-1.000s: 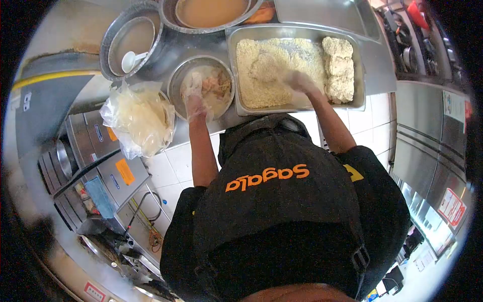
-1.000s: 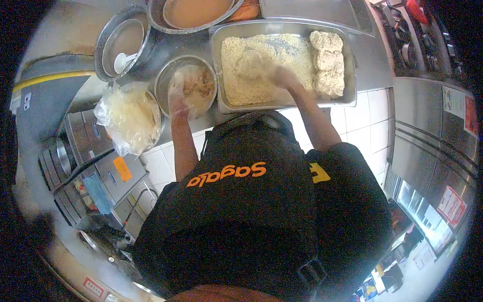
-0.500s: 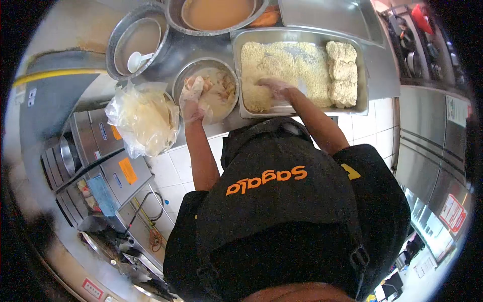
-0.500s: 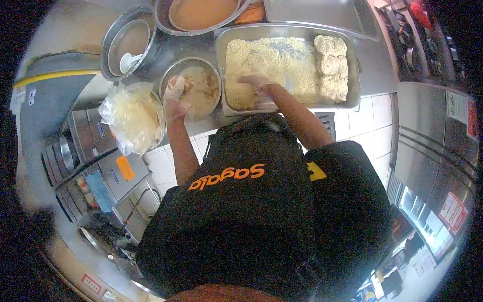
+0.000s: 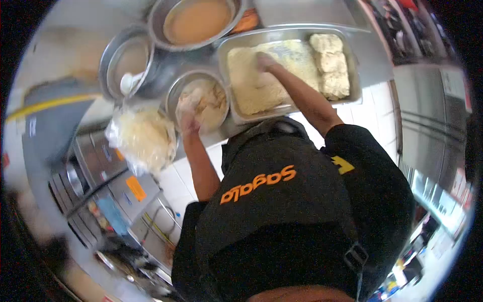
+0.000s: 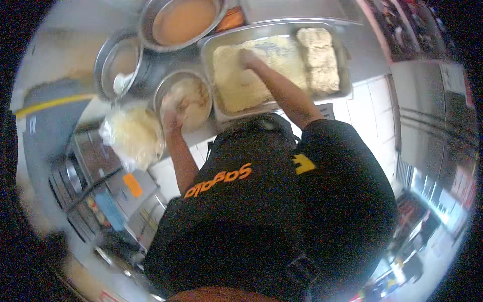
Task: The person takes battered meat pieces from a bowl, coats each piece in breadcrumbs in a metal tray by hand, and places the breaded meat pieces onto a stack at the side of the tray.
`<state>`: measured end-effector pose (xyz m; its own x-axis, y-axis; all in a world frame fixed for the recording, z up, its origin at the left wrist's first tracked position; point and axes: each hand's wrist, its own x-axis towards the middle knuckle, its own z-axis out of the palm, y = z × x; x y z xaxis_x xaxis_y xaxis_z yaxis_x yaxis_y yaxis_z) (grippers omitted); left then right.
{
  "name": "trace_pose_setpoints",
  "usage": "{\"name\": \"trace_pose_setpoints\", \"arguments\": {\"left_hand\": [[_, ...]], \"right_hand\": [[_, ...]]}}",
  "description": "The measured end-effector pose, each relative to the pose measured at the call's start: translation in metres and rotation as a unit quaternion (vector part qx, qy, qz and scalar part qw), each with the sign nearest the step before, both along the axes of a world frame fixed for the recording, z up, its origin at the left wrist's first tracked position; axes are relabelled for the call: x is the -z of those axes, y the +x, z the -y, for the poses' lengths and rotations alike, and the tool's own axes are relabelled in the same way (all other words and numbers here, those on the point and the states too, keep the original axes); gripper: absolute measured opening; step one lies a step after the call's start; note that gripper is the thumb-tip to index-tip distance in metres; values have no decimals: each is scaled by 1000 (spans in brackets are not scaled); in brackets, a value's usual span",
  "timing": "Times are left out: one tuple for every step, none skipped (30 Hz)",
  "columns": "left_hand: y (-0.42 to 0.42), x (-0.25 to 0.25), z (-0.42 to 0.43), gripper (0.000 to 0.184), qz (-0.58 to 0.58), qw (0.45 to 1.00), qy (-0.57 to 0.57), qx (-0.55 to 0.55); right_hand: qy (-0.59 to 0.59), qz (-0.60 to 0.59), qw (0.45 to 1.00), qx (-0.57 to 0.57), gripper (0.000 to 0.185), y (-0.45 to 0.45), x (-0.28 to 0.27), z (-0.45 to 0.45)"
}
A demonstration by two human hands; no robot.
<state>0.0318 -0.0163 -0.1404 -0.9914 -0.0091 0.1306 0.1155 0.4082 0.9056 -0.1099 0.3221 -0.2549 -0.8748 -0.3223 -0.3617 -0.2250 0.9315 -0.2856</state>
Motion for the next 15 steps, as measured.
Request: {"name": "trace_pose_setpoints", "arguments": {"left_hand": [[1, 7, 5, 21, -28, 997, -68, 12], [3, 9, 16, 24, -6, 986, -163, 20], [3, 13, 23, 26, 11, 988, -153, 33], [3, 18, 29, 28, 28, 988, -144, 46], [2, 26, 34, 30, 43, 997, -29, 64], [5, 32, 40, 30, 60, 997, 10, 54], [8, 40, 45, 31, 75, 995, 50, 42], [17, 46, 51, 29, 89, 996, 16, 2], [18, 48, 49, 26, 106, 991, 58, -48], [19, 49, 47, 23, 119, 983, 102, -99], [11, 44, 39, 19, 127, 954, 220, -159], [11, 41, 37, 18, 140, 950, 216, -178], [10, 38, 36, 18, 153, 945, 212, -196], [8, 36, 33, 18, 161, 940, 215, -210], [5, 32, 31, 18, 169, 938, 214, -212]], "right_hand": [[-4, -117, 993, 33, 44, 7, -10, 2], [0, -140, 988, 61, 42, 16, -19, 7], [3, -162, 983, 90, 40, 25, -26, 12], [11, -99, 988, 120, 35, 26, -40, 17], [17, -36, 988, 149, 31, 26, -44, 16], [-108, -26, 987, 120, 51, 22, -3, 7], [-142, -2, 987, 81, 52, 25, -13, 3], [-175, 22, 984, 41, 52, 33, -34, 0], [-206, 50, 977, 1, 53, 48, -57, -2], [-219, 32, 974, 55, 52, 60, -78, -5], [-230, 13, 967, 106, 52, 71, -99, -9], [-241, -4, 958, 156, 51, 80, -109, -14], [-241, 10, 955, 174, 49, 87, -112, -22], [-241, 22, 951, 192, 47, 92, -114, -33], [-240, 33, 947, 209, 46, 97, -117, -45]]}}
